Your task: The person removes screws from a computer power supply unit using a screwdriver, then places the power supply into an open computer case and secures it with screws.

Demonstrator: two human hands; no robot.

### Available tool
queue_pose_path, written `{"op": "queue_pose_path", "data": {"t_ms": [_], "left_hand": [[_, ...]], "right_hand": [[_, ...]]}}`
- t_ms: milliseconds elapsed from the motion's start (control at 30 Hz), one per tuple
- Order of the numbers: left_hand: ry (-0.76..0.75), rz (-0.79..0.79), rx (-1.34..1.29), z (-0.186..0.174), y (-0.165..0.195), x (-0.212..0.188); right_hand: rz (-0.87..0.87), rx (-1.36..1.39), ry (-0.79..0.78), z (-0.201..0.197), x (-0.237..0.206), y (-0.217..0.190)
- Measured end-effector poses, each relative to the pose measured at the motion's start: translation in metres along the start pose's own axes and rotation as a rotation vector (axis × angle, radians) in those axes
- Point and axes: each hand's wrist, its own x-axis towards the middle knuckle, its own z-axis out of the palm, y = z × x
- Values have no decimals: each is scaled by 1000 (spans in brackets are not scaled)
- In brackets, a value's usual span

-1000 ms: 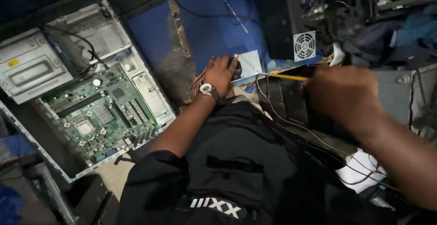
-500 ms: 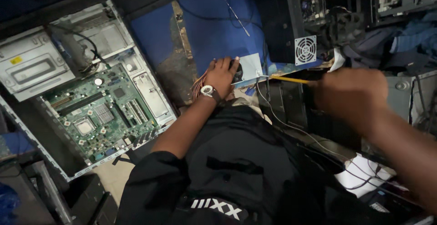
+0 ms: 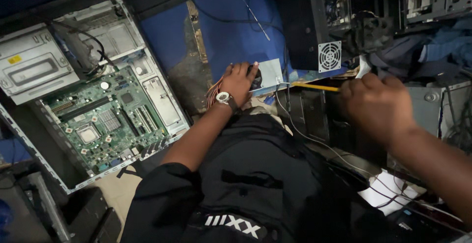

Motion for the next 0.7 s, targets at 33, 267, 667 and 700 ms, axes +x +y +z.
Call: {"op": "queue_pose_path", "data": {"t_ms": [33, 267, 667, 700], "left_hand": [[-7, -4, 6, 0, 0, 1], [3, -3, -15, 1, 0, 6], [25, -12, -26, -1, -1, 0], [18, -17, -22, -2, -1, 0]], "right_hand": [[-24, -12, 21, 3, 1, 0], [107, -17, -472, -9, 25, -5], [35, 127, -457, 4, 20, 13], [69, 209, -461, 5, 18, 15]]}}
